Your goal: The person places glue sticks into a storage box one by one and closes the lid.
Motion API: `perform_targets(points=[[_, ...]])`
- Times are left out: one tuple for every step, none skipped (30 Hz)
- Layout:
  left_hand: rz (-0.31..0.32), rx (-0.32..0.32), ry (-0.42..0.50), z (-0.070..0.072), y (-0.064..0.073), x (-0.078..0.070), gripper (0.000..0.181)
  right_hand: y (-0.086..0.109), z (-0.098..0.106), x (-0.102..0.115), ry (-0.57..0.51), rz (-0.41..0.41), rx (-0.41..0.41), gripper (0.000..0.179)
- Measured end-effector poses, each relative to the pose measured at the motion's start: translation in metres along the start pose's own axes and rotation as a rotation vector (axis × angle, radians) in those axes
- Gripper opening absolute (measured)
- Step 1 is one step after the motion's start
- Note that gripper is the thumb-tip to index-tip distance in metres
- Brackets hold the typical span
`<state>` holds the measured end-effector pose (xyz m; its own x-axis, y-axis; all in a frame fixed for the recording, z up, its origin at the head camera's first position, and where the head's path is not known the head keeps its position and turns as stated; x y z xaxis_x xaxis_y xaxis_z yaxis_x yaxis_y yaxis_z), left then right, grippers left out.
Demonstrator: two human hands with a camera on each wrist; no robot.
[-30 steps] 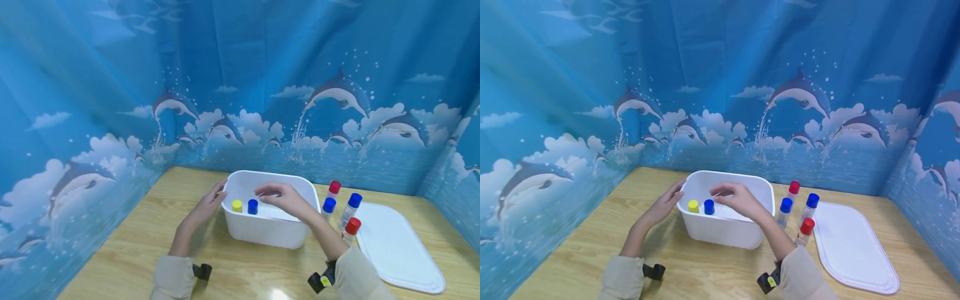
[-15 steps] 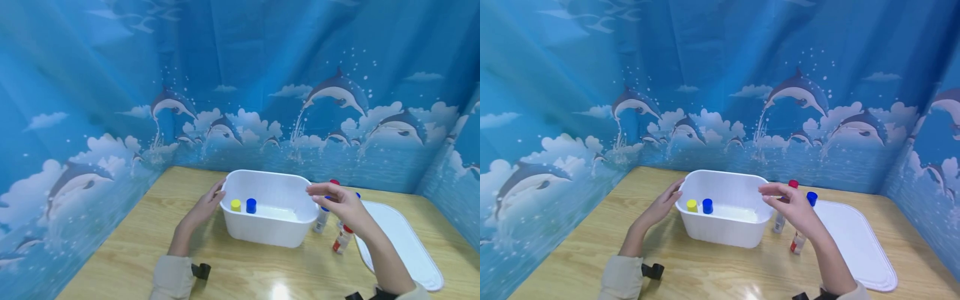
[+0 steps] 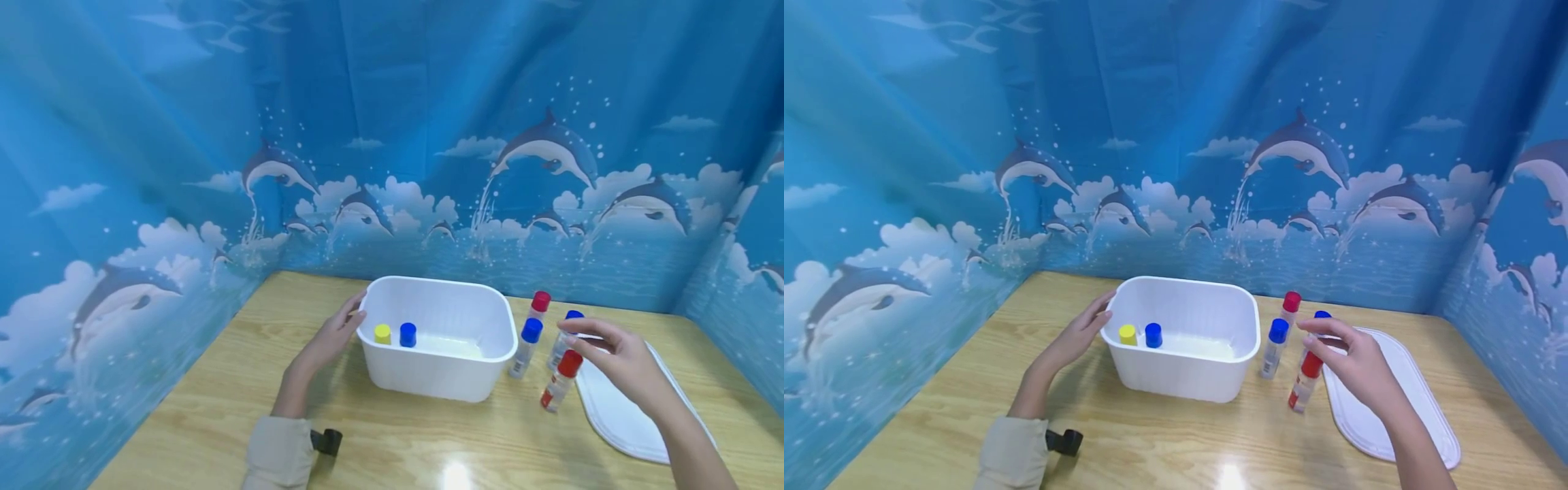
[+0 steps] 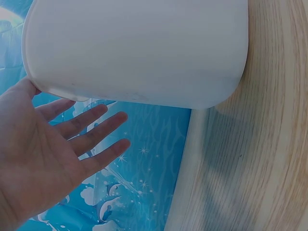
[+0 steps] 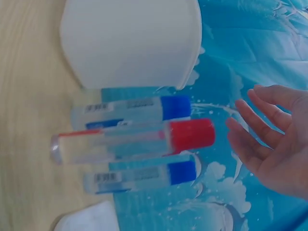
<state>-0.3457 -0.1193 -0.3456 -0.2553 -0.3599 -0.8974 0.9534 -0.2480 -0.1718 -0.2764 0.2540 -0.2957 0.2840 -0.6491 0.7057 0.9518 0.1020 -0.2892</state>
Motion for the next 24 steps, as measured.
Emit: perform_targets(points=[[0.004, -0.003, 0.008, 0.000, -0.002, 0.004, 0.049, 0.001, 0.000, -0.004, 0.017, -0.002, -0.004, 0.035], [0.006, -0.007, 0.006, 0.000, -0.003, 0.008, 0.050, 0.001, 0.000, -0.007, 0.032, -0.002, -0.008, 0.035], [0.015, -0.010, 0.009, 0.000, -0.005, 0.013, 0.050, 0.002, 0.000, -0.011, 0.041, 0.002, -0.012, 0.034], [0.026, -0.014, 0.013, 0.000, -0.007, 0.018, 0.050, 0.003, -0.001, -0.014, 0.045, 0.006, -0.015, 0.035], [0.032, -0.018, 0.007, 0.000, -0.008, 0.020, 0.051, 0.003, -0.002, -0.017, 0.043, 0.015, -0.018, 0.034], [0.037, -0.020, 0.003, 0.000, -0.008, 0.022, 0.051, 0.004, -0.003, -0.020, 0.036, 0.023, -0.019, 0.033], [0.036, -0.021, 0.001, -0.001, -0.009, 0.023, 0.051, 0.005, -0.005, -0.023, 0.034, 0.028, -0.022, 0.033], [0.041, -0.023, 0.001, -0.001, -0.009, 0.024, 0.051, 0.005, -0.006, -0.026, 0.032, 0.031, -0.019, 0.032], [0.040, -0.023, 0.000, -0.001, -0.009, 0.024, 0.051, 0.006, -0.008, -0.030, 0.020, 0.026, -0.009, 0.032], [0.038, -0.024, -0.001, -0.001, -0.009, 0.024, 0.051, 0.006, -0.011, -0.033, 0.009, 0.018, 0.000, 0.033], [0.035, -0.023, -0.002, -0.001, -0.009, 0.024, 0.051, 0.007, -0.013, -0.036, -0.003, 0.008, 0.008, 0.033], [0.030, -0.023, -0.001, -0.001, -0.009, 0.023, 0.051, 0.007, -0.015, -0.040, -0.011, -0.009, 0.017, 0.034], [0.027, -0.021, -0.002, -0.001, -0.009, 0.023, 0.051, 0.008, -0.017, -0.043, -0.018, -0.023, 0.024, 0.035], [0.028, -0.021, 0.000, -0.001, -0.009, 0.023, 0.051, 0.008, -0.019, -0.045, -0.028, -0.034, 0.032, 0.035], [0.024, -0.019, 0.000, -0.001, -0.009, 0.022, 0.051, 0.009, -0.020, -0.047, -0.043, -0.046, 0.037, 0.036], [0.027, -0.018, -0.001, -0.001, -0.009, 0.022, 0.051, 0.009, -0.022, -0.048, -0.051, -0.050, 0.038, 0.035], [0.028, -0.017, 0.000, -0.001, -0.009, 0.022, 0.052, 0.009, -0.022, -0.049, -0.055, -0.054, 0.038, 0.035], [0.030, -0.016, 0.001, -0.001, -0.008, 0.022, 0.052, 0.010, -0.023, -0.050, -0.061, -0.051, 0.039, 0.035], [0.032, -0.014, 0.001, -0.001, -0.008, 0.023, 0.052, 0.010, -0.023, -0.049, -0.064, -0.044, 0.037, 0.034], [0.036, -0.012, 0.000, -0.001, -0.008, 0.023, 0.053, 0.011, -0.024, -0.049, -0.066, -0.035, 0.038, 0.033], [0.045, -0.013, -0.003, -0.001, -0.008, 0.024, 0.053, 0.011, -0.024, -0.048, -0.066, -0.028, 0.034, 0.033], [0.056, -0.013, -0.006, -0.001, -0.008, 0.025, 0.053, 0.012, -0.024, -0.047, -0.063, -0.022, 0.030, 0.033], [0.066, -0.011, -0.008, -0.001, -0.007, 0.026, 0.054, 0.012, -0.024, -0.046, -0.062, -0.017, 0.026, 0.032], [0.073, -0.010, -0.011, -0.001, -0.007, 0.027, 0.054, 0.013, -0.023, -0.046, -0.062, -0.009, 0.023, 0.032]])
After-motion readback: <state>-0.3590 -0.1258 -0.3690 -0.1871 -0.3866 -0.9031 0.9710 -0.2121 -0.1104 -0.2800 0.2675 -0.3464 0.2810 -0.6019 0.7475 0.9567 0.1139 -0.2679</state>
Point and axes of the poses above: each hand's wrist, its own y-axis away from the middle knuckle, its own z-axis out of the back of the hand, x = y × z, the point moved 10 cm from there along -y, towards the middle knuckle, and after that the axes turned 2 degrees about -x, right-handed, at the moved point
